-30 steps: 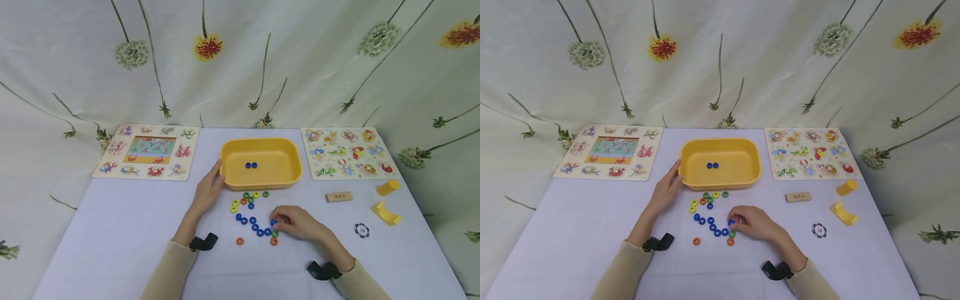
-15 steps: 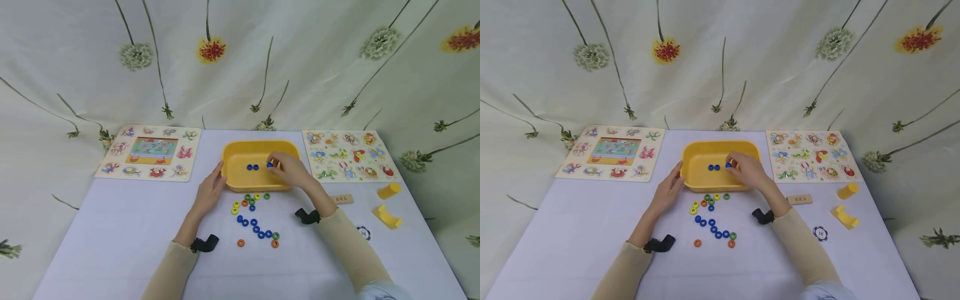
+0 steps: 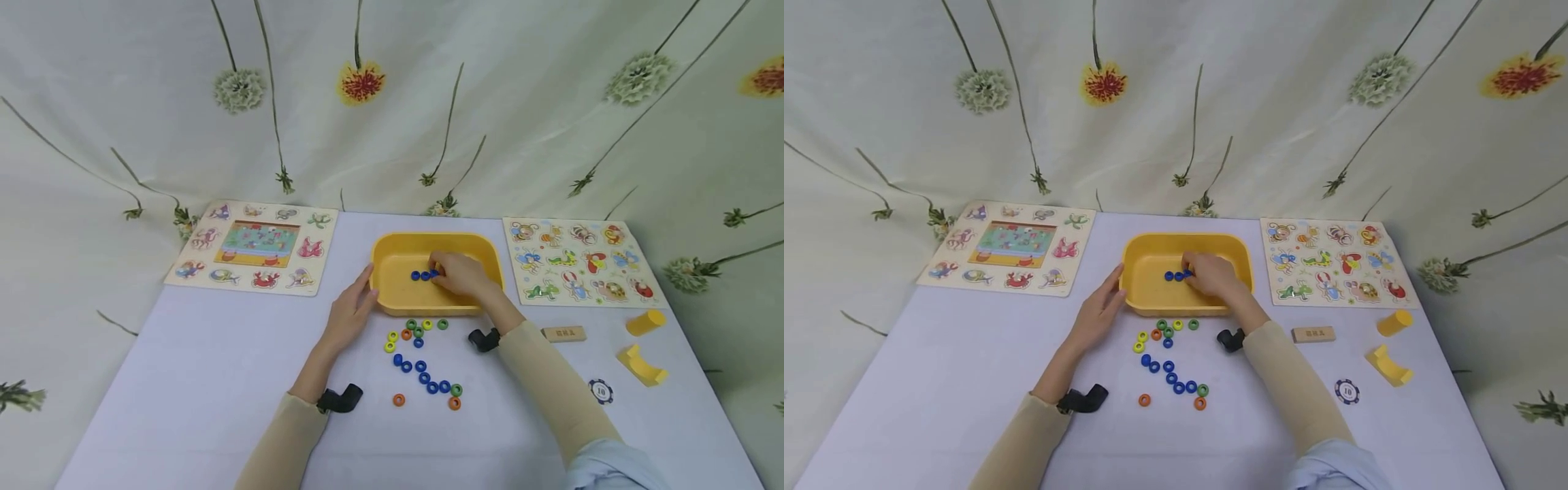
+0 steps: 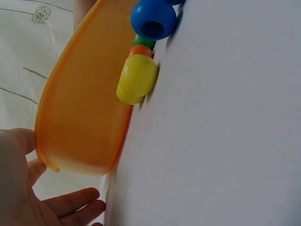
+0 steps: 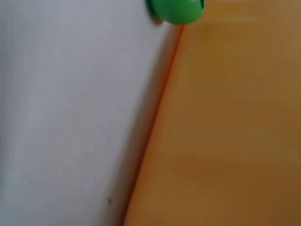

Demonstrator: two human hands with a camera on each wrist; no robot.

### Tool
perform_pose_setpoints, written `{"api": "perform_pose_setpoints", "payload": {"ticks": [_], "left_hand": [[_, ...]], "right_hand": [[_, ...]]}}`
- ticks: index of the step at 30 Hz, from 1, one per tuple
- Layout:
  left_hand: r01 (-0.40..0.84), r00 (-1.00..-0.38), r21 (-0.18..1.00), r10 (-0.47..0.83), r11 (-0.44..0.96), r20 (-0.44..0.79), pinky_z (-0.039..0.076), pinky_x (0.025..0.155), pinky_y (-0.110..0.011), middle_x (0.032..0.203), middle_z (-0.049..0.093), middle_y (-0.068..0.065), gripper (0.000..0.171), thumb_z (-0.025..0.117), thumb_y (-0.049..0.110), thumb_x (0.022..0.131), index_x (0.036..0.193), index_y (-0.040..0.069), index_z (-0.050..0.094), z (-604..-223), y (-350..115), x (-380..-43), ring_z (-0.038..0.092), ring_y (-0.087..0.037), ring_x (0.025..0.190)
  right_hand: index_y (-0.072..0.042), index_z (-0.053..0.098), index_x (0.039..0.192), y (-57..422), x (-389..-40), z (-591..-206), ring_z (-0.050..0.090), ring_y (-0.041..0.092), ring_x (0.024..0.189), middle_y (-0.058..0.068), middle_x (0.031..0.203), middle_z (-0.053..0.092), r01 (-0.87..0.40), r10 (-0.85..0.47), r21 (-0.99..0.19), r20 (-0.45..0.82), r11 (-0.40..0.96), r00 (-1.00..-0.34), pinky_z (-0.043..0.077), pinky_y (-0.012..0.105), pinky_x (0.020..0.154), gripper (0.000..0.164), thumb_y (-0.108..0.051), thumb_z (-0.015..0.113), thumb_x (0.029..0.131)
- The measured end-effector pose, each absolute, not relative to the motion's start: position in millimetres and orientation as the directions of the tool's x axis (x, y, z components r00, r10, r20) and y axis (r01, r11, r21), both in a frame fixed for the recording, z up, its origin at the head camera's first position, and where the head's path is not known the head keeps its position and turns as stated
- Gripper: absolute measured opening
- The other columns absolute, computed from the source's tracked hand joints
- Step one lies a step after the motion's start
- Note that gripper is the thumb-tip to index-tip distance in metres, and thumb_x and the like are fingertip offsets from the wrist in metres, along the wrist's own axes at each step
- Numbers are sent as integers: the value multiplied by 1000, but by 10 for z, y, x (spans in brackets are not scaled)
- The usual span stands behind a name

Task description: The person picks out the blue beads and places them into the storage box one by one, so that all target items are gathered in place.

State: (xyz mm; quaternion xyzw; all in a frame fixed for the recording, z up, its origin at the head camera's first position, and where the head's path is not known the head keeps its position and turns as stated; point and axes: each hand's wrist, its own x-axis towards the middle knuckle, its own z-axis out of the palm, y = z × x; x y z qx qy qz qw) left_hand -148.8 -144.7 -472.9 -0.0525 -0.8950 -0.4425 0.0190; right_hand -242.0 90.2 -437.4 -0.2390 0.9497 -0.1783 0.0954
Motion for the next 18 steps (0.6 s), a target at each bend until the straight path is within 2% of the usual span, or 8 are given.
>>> {"api": "perform_pose_setpoints", "payload": {"ticks": [4,9,15,18], "left_hand": [[117,-993,791,85,601,83,23,107,-44,142,32,7,51,40,40,93,139,39,18,-4728,-1428,-1478,28,-21,131],[118,-993,787,93,605,78,23,107,-45,142,32,6,51,36,45,92,139,40,17,-4728,-1423,-1480,28,-22,131],[123,-992,784,88,608,88,23,107,-46,143,30,6,51,36,45,92,140,39,16,-4738,-1435,-1500,27,-22,132],[117,-993,784,81,609,86,22,107,-46,143,30,6,51,36,44,92,139,40,16,-4746,-1437,-1502,27,-22,132]], "right_hand": [[-15,56,100,993,-2336,-4347,49,16,64,0,73,54,-403,-471,-442,-51,802,-881,38,26,55,21,-22,63,82],[-13,54,108,1188,-2123,-4286,47,16,60,0,77,54,-370,-423,-601,59,708,-904,39,26,50,29,-24,62,83],[-12,54,109,1394,-1760,-4250,44,11,58,-1,76,54,-465,-444,-708,235,531,-865,36,21,48,30,-21,63,82],[-10,56,106,1382,-1482,-4155,43,11,57,0,75,55,-504,-483,-726,268,468,-834,37,23,47,27,-14,65,81]]}}
